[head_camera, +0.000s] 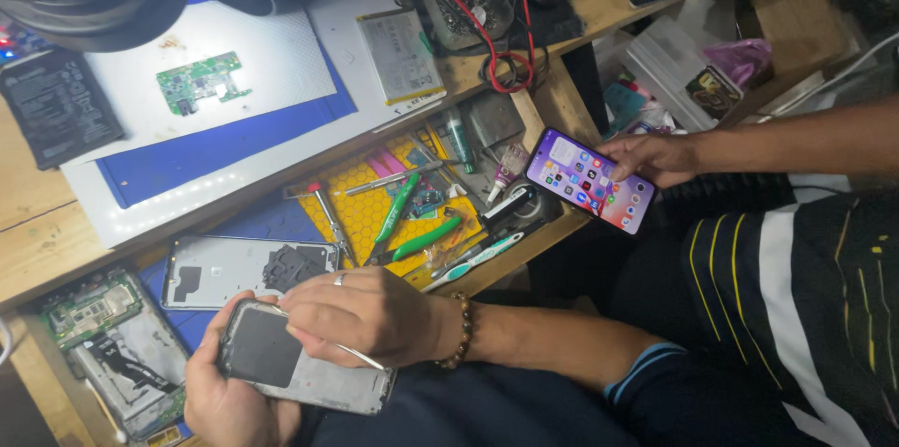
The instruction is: The person uses tweezers to carefully remove small components and adhesive residue from the back of a disassembled smartphone. They work on a cluttered workbench with various tools and electronic parts visible.
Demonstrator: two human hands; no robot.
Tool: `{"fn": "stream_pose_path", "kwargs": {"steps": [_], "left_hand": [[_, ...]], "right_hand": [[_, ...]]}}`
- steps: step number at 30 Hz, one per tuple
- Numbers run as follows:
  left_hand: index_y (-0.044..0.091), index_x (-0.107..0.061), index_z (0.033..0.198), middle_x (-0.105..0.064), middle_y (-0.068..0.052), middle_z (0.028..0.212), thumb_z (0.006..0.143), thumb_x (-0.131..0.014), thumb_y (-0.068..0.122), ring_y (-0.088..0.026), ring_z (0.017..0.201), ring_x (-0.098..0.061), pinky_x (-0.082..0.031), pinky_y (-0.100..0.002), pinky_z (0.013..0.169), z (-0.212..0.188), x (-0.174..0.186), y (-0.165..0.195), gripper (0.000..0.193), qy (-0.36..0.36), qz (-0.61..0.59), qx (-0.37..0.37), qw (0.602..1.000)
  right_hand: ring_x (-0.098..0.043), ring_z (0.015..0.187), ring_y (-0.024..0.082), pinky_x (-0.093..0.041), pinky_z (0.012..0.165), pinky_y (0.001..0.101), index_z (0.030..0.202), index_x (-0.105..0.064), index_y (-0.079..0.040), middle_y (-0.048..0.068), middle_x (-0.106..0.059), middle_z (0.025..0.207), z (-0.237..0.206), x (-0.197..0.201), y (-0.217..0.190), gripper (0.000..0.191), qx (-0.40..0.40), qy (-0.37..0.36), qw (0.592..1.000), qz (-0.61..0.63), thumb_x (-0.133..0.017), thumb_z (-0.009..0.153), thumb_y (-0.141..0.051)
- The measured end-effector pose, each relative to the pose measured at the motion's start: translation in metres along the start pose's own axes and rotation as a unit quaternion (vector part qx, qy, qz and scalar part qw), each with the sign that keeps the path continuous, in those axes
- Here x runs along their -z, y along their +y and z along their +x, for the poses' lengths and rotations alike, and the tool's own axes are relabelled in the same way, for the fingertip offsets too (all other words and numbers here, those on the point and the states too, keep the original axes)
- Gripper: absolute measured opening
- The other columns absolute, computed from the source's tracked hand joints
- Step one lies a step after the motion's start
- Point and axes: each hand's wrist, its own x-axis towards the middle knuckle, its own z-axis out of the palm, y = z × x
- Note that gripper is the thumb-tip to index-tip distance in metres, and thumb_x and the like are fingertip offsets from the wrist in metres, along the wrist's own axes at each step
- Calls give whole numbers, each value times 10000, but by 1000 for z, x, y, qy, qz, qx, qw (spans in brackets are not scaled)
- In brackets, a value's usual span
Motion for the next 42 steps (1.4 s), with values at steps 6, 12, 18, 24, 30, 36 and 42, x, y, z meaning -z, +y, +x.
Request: {"fn": "stream_pose_path", "kwargs": {"steps": [6,12,18,24,30,36,42], "left_hand": [[-29,-540,1318,-615,-230,1221,1034,-285,311,-366,1178,-602,-472,-553,1074,4,5,-6,511,-5,-20,5,1000],[-31,-551,1343,-625,-203,1271,1052,-261,307,-332,1202,-599,-458,-490,1090,5,-2,-5,532,-13,-8,25,1000],[-47,-555,1340,-636,-195,1296,1055,-239,267,-309,1231,-602,-446,-460,1117,1,-4,-2,529,10,31,2,999],[-49,-522,1323,-629,-237,1209,1054,-265,307,-371,1176,-608,-468,-546,1087,6,6,-8,514,-16,-9,-9,1000],[-36,-536,1327,-615,-227,1209,1045,-284,334,-367,1173,-598,-470,-540,1077,5,5,-9,529,-12,-27,7,1000],[-12,-537,1358,-614,-197,1295,1022,-277,349,-325,1208,-584,-452,-477,1074,1,-2,-3,558,3,22,42,999],[-15,-527,1360,-609,-188,1337,991,-251,340,-336,1259,-578,-453,-479,1088,-1,-6,1,581,-5,13,40,999]], "right_hand": [[-743,1036,340,-628,892,392,1136,-608,35,178,-701,1115,-17,9,2,269,6,2,1000,-3,-767,926,-25],[-725,1048,332,-606,930,386,1146,-617,10,173,-694,1152,0,1,12,297,20,-6,1000,12,-784,908,-54],[-722,1043,336,-601,935,386,1139,-622,5,173,-693,1148,8,-5,11,297,26,-11,1000,4,-781,903,-79],[-738,1030,338,-616,898,372,1143,-609,20,190,-696,1148,-9,10,1,280,12,-15,1000,-5,-764,927,-69],[-731,1024,343,-618,905,389,1140,-601,28,188,-684,1127,-10,16,-3,271,28,-18,999,-13,-763,936,-45],[-714,1053,351,-602,913,398,1118,-594,20,188,-676,1127,8,1,5,287,52,-9,998,-26,-764,905,-69],[-716,1032,346,-601,912,398,1114,-600,15,177,-675,1118,13,-8,10,272,48,-1,999,1,-762,913,-70]]}}
